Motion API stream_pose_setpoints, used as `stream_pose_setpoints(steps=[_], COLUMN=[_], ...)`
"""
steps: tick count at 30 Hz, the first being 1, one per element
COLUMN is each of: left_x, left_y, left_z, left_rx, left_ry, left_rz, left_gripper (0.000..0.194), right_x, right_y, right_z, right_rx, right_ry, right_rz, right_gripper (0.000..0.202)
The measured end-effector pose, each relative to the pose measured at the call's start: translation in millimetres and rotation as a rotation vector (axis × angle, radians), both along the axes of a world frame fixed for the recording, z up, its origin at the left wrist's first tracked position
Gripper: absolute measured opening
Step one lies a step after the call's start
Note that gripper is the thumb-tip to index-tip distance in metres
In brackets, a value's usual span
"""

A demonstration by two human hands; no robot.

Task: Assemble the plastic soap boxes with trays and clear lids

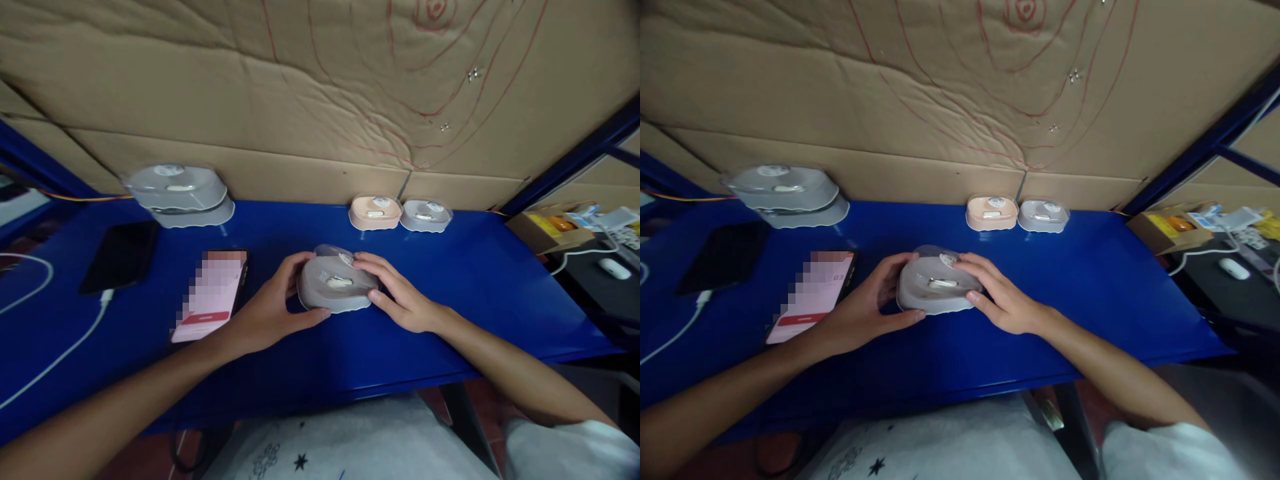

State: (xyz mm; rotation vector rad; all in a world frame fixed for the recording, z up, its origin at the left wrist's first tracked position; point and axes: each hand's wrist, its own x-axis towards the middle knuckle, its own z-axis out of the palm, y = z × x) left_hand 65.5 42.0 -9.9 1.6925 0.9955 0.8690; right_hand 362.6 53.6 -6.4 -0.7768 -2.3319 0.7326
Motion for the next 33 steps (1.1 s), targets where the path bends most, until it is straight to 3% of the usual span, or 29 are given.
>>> stream_pose_setpoints(steps=[8, 21, 25, 33], left_x=[1.9, -0.4, -0.8, -0.5], left_y=[3.1, 3.4, 3.9, 1.2], left_z=[4.1, 7.7, 7.7, -0.3], left_rx=[-0.058, -0.036, -0.058, 0.127], left_ry=[-0.048, -0.045, -0.039, 0.244], left_rz=[0.007, -0.007, -0.007, -0.017], left_gripper=[0.091, 0.092, 0.094, 0.088], right_x=[2.7, 4.1, 2.6, 20.2], right_y=[2.0, 0.8, 2.5, 4.2], right_z=[-2.0, 2.4, 0.1, 7.8], right_rx=[0.025, 0.117, 0.149, 0.259], right_ry=[-0.027, -0.082, -0.08, -0.301], right_rz=[0.038, 0.087, 0.067, -0.003], right_gripper=[0.056, 0.06, 0.073, 0.058])
